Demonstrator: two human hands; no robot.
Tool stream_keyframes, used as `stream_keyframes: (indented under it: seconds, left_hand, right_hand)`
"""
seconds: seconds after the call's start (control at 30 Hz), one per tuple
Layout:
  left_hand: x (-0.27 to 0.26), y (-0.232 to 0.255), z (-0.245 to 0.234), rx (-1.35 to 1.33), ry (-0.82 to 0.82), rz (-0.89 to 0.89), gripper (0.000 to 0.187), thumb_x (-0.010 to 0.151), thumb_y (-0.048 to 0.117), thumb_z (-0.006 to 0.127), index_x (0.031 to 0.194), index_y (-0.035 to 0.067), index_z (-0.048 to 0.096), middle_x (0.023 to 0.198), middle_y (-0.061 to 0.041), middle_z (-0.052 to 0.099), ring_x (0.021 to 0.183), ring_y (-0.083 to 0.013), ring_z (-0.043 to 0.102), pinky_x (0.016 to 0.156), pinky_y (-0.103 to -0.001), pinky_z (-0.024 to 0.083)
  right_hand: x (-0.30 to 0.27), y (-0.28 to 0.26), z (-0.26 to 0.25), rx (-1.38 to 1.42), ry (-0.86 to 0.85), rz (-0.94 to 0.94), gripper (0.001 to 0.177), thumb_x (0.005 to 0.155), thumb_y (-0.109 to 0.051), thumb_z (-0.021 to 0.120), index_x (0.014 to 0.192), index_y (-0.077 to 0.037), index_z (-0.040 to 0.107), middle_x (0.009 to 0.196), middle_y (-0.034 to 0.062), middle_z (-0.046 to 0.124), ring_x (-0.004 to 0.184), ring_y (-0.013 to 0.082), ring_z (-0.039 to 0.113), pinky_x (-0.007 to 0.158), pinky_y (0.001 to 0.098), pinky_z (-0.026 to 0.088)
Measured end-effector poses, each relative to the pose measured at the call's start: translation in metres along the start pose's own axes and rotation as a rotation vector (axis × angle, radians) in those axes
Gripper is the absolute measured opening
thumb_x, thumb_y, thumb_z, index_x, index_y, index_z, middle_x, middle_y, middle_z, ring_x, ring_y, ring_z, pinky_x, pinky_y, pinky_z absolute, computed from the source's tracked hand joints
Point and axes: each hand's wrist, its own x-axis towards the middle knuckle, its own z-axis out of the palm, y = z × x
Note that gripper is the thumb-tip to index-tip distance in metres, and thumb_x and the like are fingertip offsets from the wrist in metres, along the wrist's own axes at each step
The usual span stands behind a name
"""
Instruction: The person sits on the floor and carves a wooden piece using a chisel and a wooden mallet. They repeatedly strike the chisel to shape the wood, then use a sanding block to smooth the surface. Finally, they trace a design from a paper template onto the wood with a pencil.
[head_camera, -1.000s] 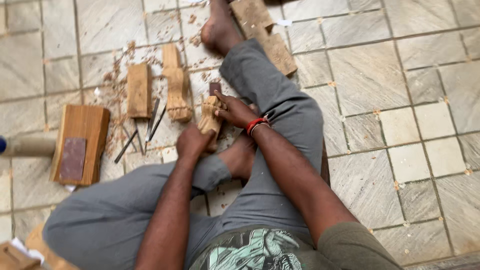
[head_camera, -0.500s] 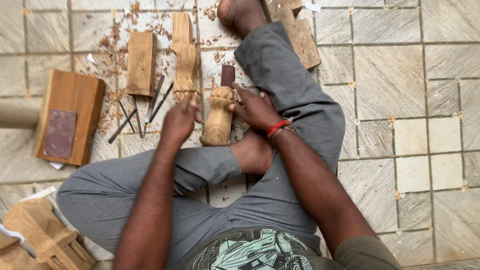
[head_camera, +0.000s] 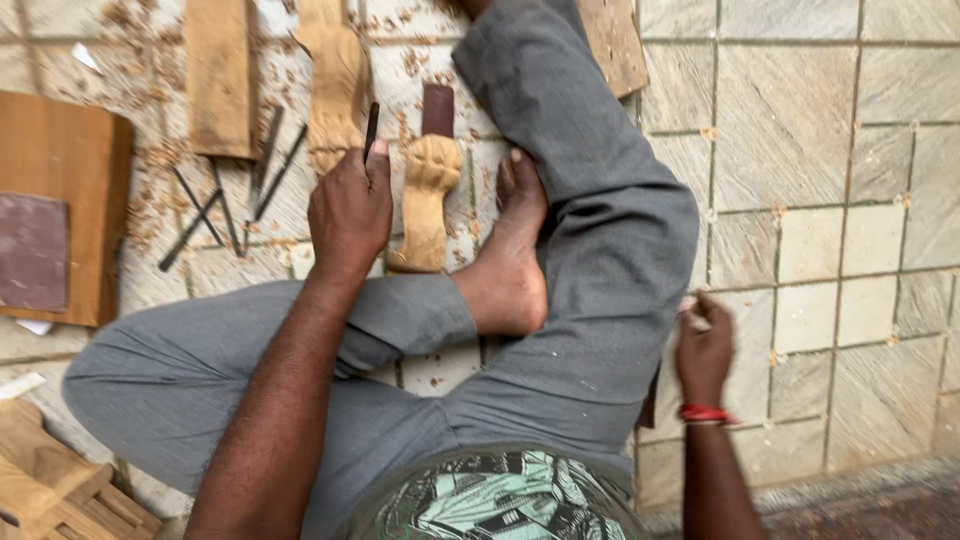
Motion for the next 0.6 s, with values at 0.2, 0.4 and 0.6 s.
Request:
stream_keyframes:
  seconds: [0.2,0.4,0.6]
  left_hand:
    - [-0.052,0.034,0.039,0.223,0.208,0.216,0.076,0.082,0.062,0.08,0.105,-0.006,0.057,0.098,-0.028,0.067,0.081,-0.0349,0.073,0.063,-0.044,0.063]
    - [-0.047,0.037,0.049,0.31,0.073,0.057,0.053,0.077,0.023,0.087,0.114,-0.001,0.058,0.109,-0.025,0.069,0.087,-0.0353,0.075,0.076,-0.042,0.065]
    - [-0.026,-0.007,0.001,-0.093,-0.338,-0.391,0.06,0.075,0.022,0.087,0.123,0.0,0.06,0.112,-0.017,0.074,0.094,-0.0277,0.077,0.086,-0.04,0.063]
  right_hand:
    - [-0.067,0.064,0.069,-0.089,0.025,-0.146,0.09,0.088,-0.039,0.073,0.16,-0.005,0.03,0.154,0.0217,0.043,0.138,0.0327,0.049,0.109,0.0443,0.049]
    - [-0.07,0.055,0.067,-0.356,0.142,-0.314,0.108,0.08,-0.046,0.079,0.163,-0.01,0.021,0.16,0.012,0.042,0.143,0.0295,0.046,0.111,0.0433,0.047]
    - [-0.076,0.043,0.06,-0.156,0.092,-0.195,0.102,0.09,-0.044,0.073,0.173,-0.018,0.02,0.162,0.0098,0.045,0.149,0.0258,0.048,0.116,0.0389,0.05]
